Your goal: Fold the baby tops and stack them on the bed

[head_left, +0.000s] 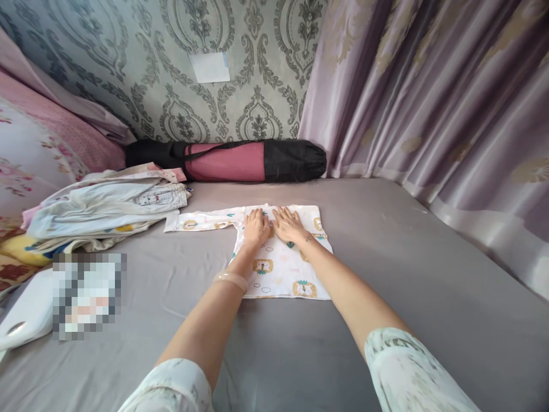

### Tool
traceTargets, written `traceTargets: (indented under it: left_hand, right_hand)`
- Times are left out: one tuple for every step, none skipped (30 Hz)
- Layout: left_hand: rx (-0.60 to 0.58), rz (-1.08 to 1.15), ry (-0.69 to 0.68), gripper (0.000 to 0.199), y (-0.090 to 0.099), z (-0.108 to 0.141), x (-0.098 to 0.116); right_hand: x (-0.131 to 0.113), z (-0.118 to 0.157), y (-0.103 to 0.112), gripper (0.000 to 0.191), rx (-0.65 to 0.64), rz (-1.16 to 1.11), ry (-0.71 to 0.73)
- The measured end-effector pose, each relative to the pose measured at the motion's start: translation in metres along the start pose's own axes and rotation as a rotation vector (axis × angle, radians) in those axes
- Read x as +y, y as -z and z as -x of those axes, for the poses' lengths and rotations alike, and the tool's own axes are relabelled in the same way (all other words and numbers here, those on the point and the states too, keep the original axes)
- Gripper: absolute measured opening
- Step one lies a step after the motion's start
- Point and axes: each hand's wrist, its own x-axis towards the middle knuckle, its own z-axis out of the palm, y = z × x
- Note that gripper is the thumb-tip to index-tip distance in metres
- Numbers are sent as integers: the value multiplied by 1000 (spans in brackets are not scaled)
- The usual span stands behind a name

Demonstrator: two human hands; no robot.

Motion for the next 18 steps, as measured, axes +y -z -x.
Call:
traceTargets:
  left_hand:
    - [-16, -9, -3, 44, 1, 0, 1]
    - [-31, -19, -5, 45, 2, 1, 2]
    - [-42, -33, -5, 46, 3, 1, 4]
    - [-43, -51, -10, 47, 3, 1, 6]
    - [-39, -72, -31, 48, 4, 0, 9]
    - [-31, -95, -68, 49, 3, 0, 12]
    - [-25, -120, -120, 50, 3, -2, 15]
    - [-24, -143, -178, 51, 2, -3, 18]
    - [-29, -162, -231, 52, 1, -5, 21]
    - [-41, -179, -271, 53, 0, -6, 22]
    - [-58, -194, -293, 53, -2, -7, 23]
    - [-81, -207, -304, 54, -3, -8, 23]
    - [-110, -218, -307, 55, -4, -8, 22]
    - [-139, -228, -306, 56, -5, -8, 21]
    - [-165, -238, -305, 56, -6, -7, 20]
    - [-188, -247, -305, 56, -6, -7, 20]
    - [-202, -255, -302, 56, -6, -6, 19]
    - [-209, -262, -298, 56, -5, -5, 19]
  right_hand:
    - [0, 0, 2, 58, -1, -6, -1]
    - [1, 1, 4, 57, 9, -7, -1]
    - [2, 2, 5, 57, 28, -3, -2]
    - [4, 4, 7, 56, 54, 5, -4]
    - [6, 5, 9, 56, 80, 15, -6]
    - [9, 6, 10, 56, 101, 24, -7]
    - [11, 7, 12, 56, 115, 32, -7]
    - [14, 8, 13, 56, 125, 41, -5]
    - [17, 9, 13, 56, 129, 50, -1]
    - [20, 10, 14, 56, 125, 57, 4]
    - [22, 11, 14, 56, 113, 61, 8]
    - [25, 11, 13, 57, 95, 61, 12]
    - [27, 12, 11, 57, 78, 58, 16]
    - [29, 12, 9, 57, 65, 54, 18]
    - [30, 12, 7, 57, 56, 51, 20]
    - [31, 13, 6, 57, 53, 49, 21]
    - [32, 13, 4, 57, 53, 50, 20]
    - [32, 12, 3, 57, 53, 50, 18]
